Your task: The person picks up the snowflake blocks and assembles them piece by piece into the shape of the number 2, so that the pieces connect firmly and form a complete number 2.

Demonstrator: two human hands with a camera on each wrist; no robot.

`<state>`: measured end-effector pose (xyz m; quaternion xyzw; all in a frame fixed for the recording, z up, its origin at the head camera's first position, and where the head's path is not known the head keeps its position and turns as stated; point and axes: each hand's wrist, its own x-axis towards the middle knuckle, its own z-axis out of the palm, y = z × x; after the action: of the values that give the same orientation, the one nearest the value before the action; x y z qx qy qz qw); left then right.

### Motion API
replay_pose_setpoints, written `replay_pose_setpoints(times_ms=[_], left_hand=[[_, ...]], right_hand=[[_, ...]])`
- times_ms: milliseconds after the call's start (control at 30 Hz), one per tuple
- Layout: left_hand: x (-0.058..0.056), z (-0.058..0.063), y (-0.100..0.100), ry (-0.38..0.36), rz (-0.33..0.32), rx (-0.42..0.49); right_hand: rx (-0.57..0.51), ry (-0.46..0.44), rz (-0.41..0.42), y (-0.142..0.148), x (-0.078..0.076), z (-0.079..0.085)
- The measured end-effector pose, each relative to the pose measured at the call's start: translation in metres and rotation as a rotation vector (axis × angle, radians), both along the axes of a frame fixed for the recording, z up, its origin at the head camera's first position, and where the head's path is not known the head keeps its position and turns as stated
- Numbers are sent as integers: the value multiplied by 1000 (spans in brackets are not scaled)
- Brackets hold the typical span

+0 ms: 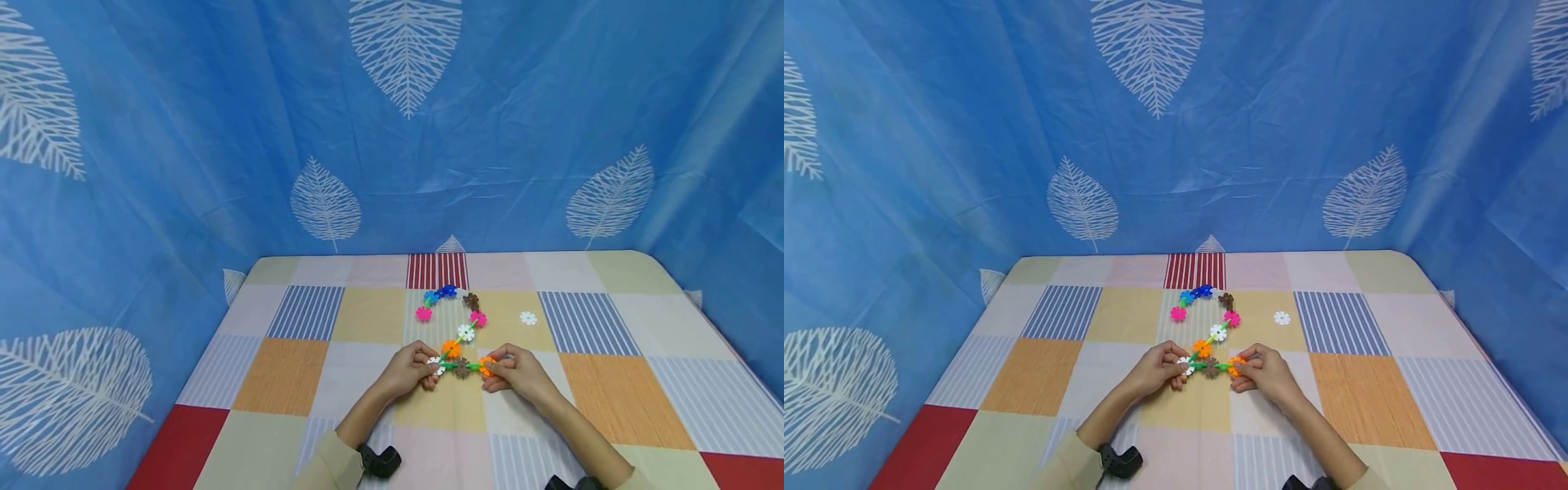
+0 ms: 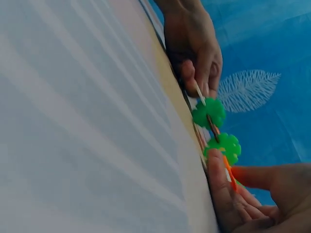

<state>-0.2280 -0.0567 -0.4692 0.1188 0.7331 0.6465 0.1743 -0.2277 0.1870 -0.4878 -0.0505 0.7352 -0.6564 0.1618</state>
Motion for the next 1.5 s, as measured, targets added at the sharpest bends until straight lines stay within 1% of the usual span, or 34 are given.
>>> replay_pose_setpoints(times_ms=[67,133,167,233,300,333,400,467,533,600,633,667,733,800,867,900,933,1033,1167,1300,1500], left_hand=[[-1,-1,0,-4,-11,2],[-3,-4,1,-10,-18,0],[-4,-7,1,-13,-16,-2],[-8,-14,1,-21,-6,-10],[-11,-22,1,-28,4,-12],[-13,-25,1,-31,9,-12],[-16,-31,1,-36,10,-12],[-17,-33,1,-37,7,-11],[-17,-34,1,-38,4,-6],[-17,-34,1,-40,4,1],[-17,-34,1,-41,4,6],[-17,-34,1,-42,5,13],[-17,-34,1,-45,11,26],[-17,-34,0,-55,19,45],[-17,-32,-1,-60,27,61],[-17,-32,-1,-63,31,69],[-16,-31,-1,-65,31,73],[-16,-28,-2,-69,28,88],[-16,-30,-3,-81,29,99],[-16,-33,-4,-80,35,98],[-18,-36,-4,-78,30,100]], right_hand=[[99,21,11,4,-4,3],[255,99,-15,11,-9,6],[343,160,-45,15,-13,7],[511,307,-140,25,-23,8],[639,443,-248,36,-35,7],[685,494,-288,41,-40,6],[743,562,-324,51,-49,3],[780,581,-324,58,-56,-1],[799,568,-317,63,-59,-5],[784,557,-316,65,-59,-8],[756,541,-320,65,-58,-9],[701,517,-312,63,-56,-10],[530,489,-259,59,-49,-13],[333,453,-181,54,-41,-16],[160,424,-94,49,-32,-19],[104,424,-52,48,-28,-20],[71,430,-24,46,-24,-21],[44,468,23,43,-15,-24],[41,484,39,41,-10,-26],[30,475,44,40,-10,-28],[88,513,12,40,-10,-26]])
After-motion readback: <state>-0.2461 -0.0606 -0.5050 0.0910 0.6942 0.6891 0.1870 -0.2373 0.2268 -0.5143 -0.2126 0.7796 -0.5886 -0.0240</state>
